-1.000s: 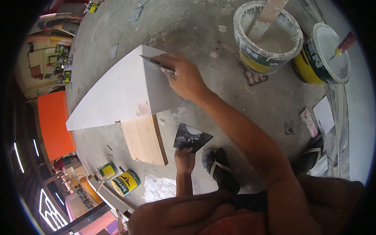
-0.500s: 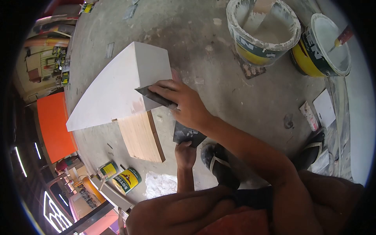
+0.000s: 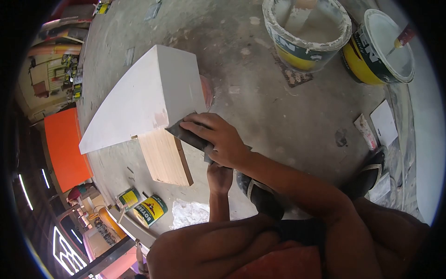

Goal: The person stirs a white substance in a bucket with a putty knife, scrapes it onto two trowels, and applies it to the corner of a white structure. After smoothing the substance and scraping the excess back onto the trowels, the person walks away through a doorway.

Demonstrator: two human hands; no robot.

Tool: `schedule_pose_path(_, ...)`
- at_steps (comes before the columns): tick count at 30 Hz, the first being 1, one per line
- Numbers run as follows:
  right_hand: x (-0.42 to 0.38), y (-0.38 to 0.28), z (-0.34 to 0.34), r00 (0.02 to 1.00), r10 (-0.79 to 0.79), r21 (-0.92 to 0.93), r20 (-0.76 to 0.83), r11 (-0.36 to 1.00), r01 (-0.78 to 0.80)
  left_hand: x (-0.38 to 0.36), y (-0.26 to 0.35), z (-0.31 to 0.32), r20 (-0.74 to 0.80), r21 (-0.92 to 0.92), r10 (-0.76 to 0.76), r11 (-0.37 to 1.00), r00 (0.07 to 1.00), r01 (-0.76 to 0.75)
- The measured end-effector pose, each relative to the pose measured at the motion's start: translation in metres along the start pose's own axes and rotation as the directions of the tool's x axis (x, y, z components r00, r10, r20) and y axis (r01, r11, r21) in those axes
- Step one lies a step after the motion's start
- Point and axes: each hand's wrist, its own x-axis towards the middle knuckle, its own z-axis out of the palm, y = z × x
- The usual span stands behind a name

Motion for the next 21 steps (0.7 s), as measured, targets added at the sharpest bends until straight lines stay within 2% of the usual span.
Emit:
schedule_pose_path(1, -0.002, 0.001, -0.004, 0.999, -0.021, -0.002, 0.036, 1.000, 0.021, 0.002, -0.004, -0.007, 0.048, 0.358, 0.042, 0.932, 0.998, -0.057)
schedule_pose_path(2, -0.005, 0.002, -0.011, 0.999, -0.023, -0.004, 0.038, 1.000, 0.024, 0.003, -0.005, -0.006, 0.077, 0.520, 0.055, 0.850, 0.995, -0.088)
schedule_pose_path(3, -0.007, 0.003, -0.018, 0.986, -0.021, -0.040, 0.163, 0.999, 0.027, 0.005, -0.008, -0.006, 0.106, 0.663, 0.069, 0.739, 0.992, -0.122)
schedule_pose_path(4, -0.010, 0.005, -0.026, 0.959, -0.012, -0.074, 0.285, 0.997, 0.034, 0.008, -0.011, -0.006, 0.119, 0.222, -0.069, 0.974, 0.990, 0.041)
schedule_pose_path(5, -0.011, 0.008, -0.036, 0.969, -0.006, -0.060, 0.249, 0.998, 0.022, 0.012, -0.011, -0.003, 0.197, -0.266, -0.182, 0.936, 0.963, 0.231)
schedule_pose_path(6, -0.008, 0.012, -0.045, 0.968, -0.007, -0.061, 0.251, 0.998, 0.023, 0.015, -0.009, 0.005, 0.197, -0.268, -0.181, 0.936, 0.964, 0.230)
schedule_pose_path(8, -0.002, 0.013, -0.060, 0.997, 0.007, -0.048, 0.083, 0.999, -0.003, 0.011, -0.004, 0.025, 0.132, -0.314, -0.213, 0.917, 0.968, 0.245)
schedule_pose_path(10, 0.003, 0.001, -0.074, 0.993, -0.017, -0.008, 0.118, 1.000, 0.018, 0.008, 0.003, 0.042, 0.136, -0.283, -0.227, 0.924, 0.964, 0.257)
schedule_pose_path(12, 0.008, -0.009, -0.084, 0.987, -0.049, 0.034, 0.154, 0.998, 0.044, 0.010, 0.012, 0.056, 0.206, -0.388, -0.134, 0.898, 0.969, 0.206)
schedule_pose_path(13, 0.010, -0.013, -0.087, 0.958, -0.189, 0.082, 0.217, 0.981, 0.175, 0.006, 0.017, 0.072, -0.002, -0.323, -0.140, 0.937, 0.990, 0.132)
schedule_pose_path(14, 0.008, -0.016, -0.088, 0.906, -0.324, 0.140, 0.271, 0.945, 0.296, 0.003, 0.020, 0.078, -0.006, -0.329, -0.133, 0.936, 0.991, 0.123)
schedule_pose_path(15, 0.004, -0.018, -0.086, 0.894, -0.322, 0.206, 0.311, 0.941, 0.267, 0.001, 0.022, 0.080, 0.064, 0.118, 0.134, 0.983, 0.989, -0.141)
schedule_pose_path(17, -0.005, -0.016, -0.080, 0.888, -0.330, 0.161, 0.321, 0.943, 0.292, 0.006, 0.022, 0.074, 0.189, 0.484, 0.315, 0.794, 0.930, -0.367)
schedule_pose_path(18, -0.009, -0.010, -0.077, 0.886, -0.333, 0.110, 0.324, 0.943, 0.314, 0.008, 0.030, 0.079, 0.184, 0.480, 0.323, 0.794, 0.928, -0.372)
schedule_pose_path(19, -0.016, -0.001, -0.077, 0.912, -0.281, 0.061, 0.300, 0.959, 0.276, 0.008, 0.040, 0.083, 0.097, 0.107, 0.128, 0.985, 0.987, -0.138)
schedule_pose_path(20, -0.017, 0.005, -0.083, 0.908, -0.284, 0.063, 0.309, 0.958, 0.279, 0.005, 0.050, 0.089, 0.102, -0.299, -0.092, 0.947, 0.991, 0.119)
schedule_pose_path(21, -0.014, 0.013, -0.091, 0.874, -0.199, -0.150, 0.442, 0.945, 0.291, -0.002, 0.053, 0.087, 0.097, -0.297, -0.084, 0.949, 0.992, 0.109)
